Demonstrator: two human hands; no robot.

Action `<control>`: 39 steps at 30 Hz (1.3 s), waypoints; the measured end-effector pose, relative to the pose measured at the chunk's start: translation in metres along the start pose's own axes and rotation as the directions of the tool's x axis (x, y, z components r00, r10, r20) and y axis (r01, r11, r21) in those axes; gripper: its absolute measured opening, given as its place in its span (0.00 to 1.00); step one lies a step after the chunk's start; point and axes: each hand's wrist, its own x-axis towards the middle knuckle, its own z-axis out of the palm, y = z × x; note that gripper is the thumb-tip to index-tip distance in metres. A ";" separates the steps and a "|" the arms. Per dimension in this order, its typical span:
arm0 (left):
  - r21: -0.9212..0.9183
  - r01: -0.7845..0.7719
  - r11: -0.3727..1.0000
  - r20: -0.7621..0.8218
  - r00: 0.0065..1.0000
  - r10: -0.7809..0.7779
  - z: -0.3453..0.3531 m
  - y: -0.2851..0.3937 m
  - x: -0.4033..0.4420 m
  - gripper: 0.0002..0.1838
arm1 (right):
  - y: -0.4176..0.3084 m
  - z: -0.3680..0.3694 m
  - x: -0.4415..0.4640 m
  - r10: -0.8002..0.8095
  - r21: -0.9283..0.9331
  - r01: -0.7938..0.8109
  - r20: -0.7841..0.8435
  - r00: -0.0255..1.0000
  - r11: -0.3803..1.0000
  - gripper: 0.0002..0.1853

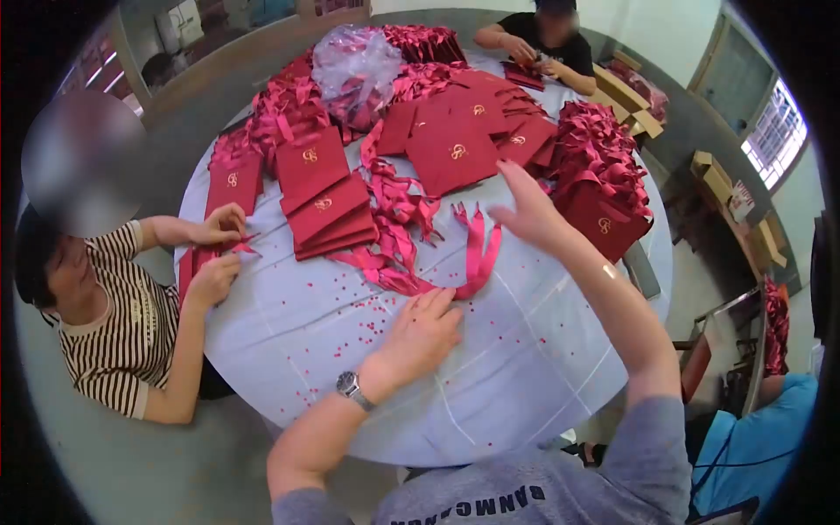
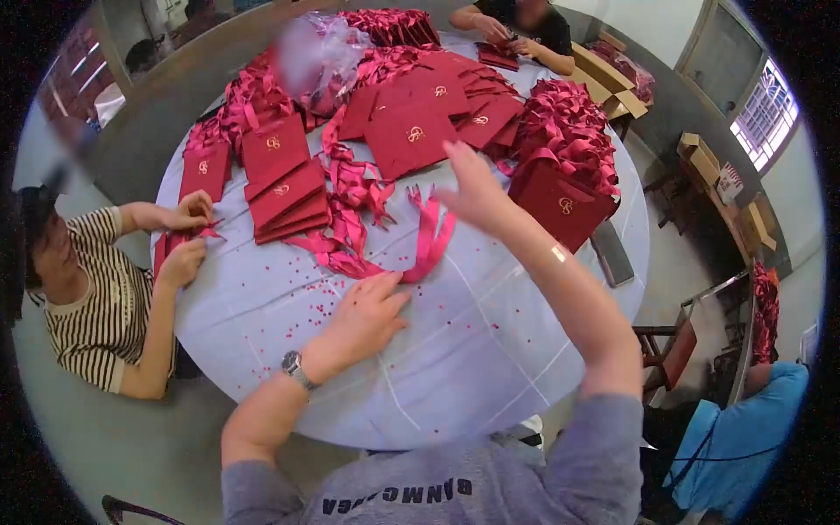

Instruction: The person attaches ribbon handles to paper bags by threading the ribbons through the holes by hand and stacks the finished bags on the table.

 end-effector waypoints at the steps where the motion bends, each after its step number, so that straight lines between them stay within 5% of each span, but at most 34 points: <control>1: 0.007 -0.007 1.000 -0.002 1.000 0.007 0.000 -0.001 -0.001 0.22 | 0.031 0.034 0.037 0.134 0.053 -0.135 0.031 0.991 0.989 0.39; 3: -0.004 -0.001 1.000 0.026 1.000 0.001 -0.001 -0.003 -0.002 0.22 | 0.043 0.057 0.079 0.254 0.112 -0.258 0.054 0.966 0.960 0.41; 5: 0.012 -0.004 1.000 0.011 1.000 0.004 -0.001 -0.003 -0.004 0.22 | 0.028 0.059 0.105 0.619 -0.033 -0.618 0.070 0.782 0.785 0.42; 8: 0.030 0.001 1.000 0.014 1.000 -0.002 -0.002 -0.004 -0.006 0.21 | 0.012 0.061 0.116 0.724 -0.236 -0.690 0.106 0.682 0.685 0.47; 12: -0.003 -0.019 1.000 0.044 0.999 0.019 -0.005 -0.008 -0.007 0.22 | 0.043 0.085 0.113 0.723 -0.151 -0.707 0.154 0.674 0.691 0.47; 14: -0.011 -0.024 1.000 0.051 0.998 0.025 -0.005 -0.007 -0.010 0.22 | 0.083 0.105 0.108 0.527 0.245 -0.552 0.167 0.834 0.797 0.40; 15: -0.007 -0.024 1.000 0.047 0.999 0.025 -0.005 -0.007 -0.010 0.22 | 0.080 0.098 0.103 0.528 0.241 -0.555 0.172 0.832 0.796 0.40; 18: -0.019 -0.024 1.000 0.032 0.999 0.024 -0.009 -0.005 -0.009 0.22 | 0.048 0.041 0.095 0.419 0.153 -0.404 -0.082 0.905 0.902 0.16; 21: -0.095 -0.025 0.995 -0.075 0.997 0.018 -0.009 -0.004 -0.007 0.23 | 0.032 -0.013 0.078 0.270 0.340 -0.247 -0.022 0.963 0.908 0.15; 23: -0.151 -0.032 0.988 -0.177 0.984 0.005 -0.010 -0.002 -0.006 0.24 | 0.004 -0.059 0.060 0.238 0.437 -0.314 0.221 0.946 0.843 0.14; 24: -0.177 -0.019 0.984 -0.354 0.934 -0.046 -0.014 0.002 -0.006 0.24 | -0.017 -0.083 0.049 0.165 0.505 -0.320 0.328 0.930 0.802 0.14; 25: -0.203 -0.011 0.979 -0.517 0.851 -0.098 -0.017 0.005 -0.006 0.24 | -0.008 -0.096 0.041 0.126 0.358 -0.330 0.488 0.864 0.874 0.14; 26: -0.206 -0.011 0.978 -0.516 0.851 -0.099 -0.021 0.006 -0.006 0.24 | -0.026 -0.115 0.033 0.069 0.394 -0.401 0.636 0.768 0.827 0.15; 28: -0.197 -0.038 0.980 -0.623 0.776 -0.095 -0.026 0.005 -0.008 0.25 | -0.017 -0.106 0.017 -0.038 0.195 -0.206 0.808 0.588 0.959 0.18; 31: -0.188 -0.035 0.982 -0.556 0.827 -0.077 -0.018 0.005 -0.008 0.25 | -0.027 -0.064 -0.006 0.015 0.023 -0.095 0.925 0.380 0.995 0.26; 32: -0.180 -0.029 0.983 -0.488 0.871 -0.064 -0.016 0.006 -0.007 0.26 | -0.024 -0.051 -0.003 0.011 0.025 -0.091 0.925 0.381 0.996 0.26; 34: -0.158 -0.037 0.987 -0.394 0.919 -0.029 -0.011 0.012 -0.007 0.26 | -0.011 -0.023 0.014 -0.079 0.185 -0.051 0.629 0.773 0.981 0.28; 35: -0.139 -0.053 0.989 -0.293 0.956 0.010 -0.008 0.015 -0.007 0.27 | -0.002 -0.006 0.028 -0.062 0.210 -0.043 0.467 0.882 0.977 0.28; 38: -0.097 -0.049 0.994 -0.155 0.987 0.033 -0.001 0.017 -0.008 0.29 | 0.025 0.051 0.084 0.091 0.130 -0.098 0.053 0.994 0.987 0.28; 39: -0.130 -0.041 0.991 -0.141 0.990 0.023 0.000 0.016 -0.009 0.29 | 0.032 0.065 0.103 0.084 0.135 -0.090 0.048 0.995 0.987 0.28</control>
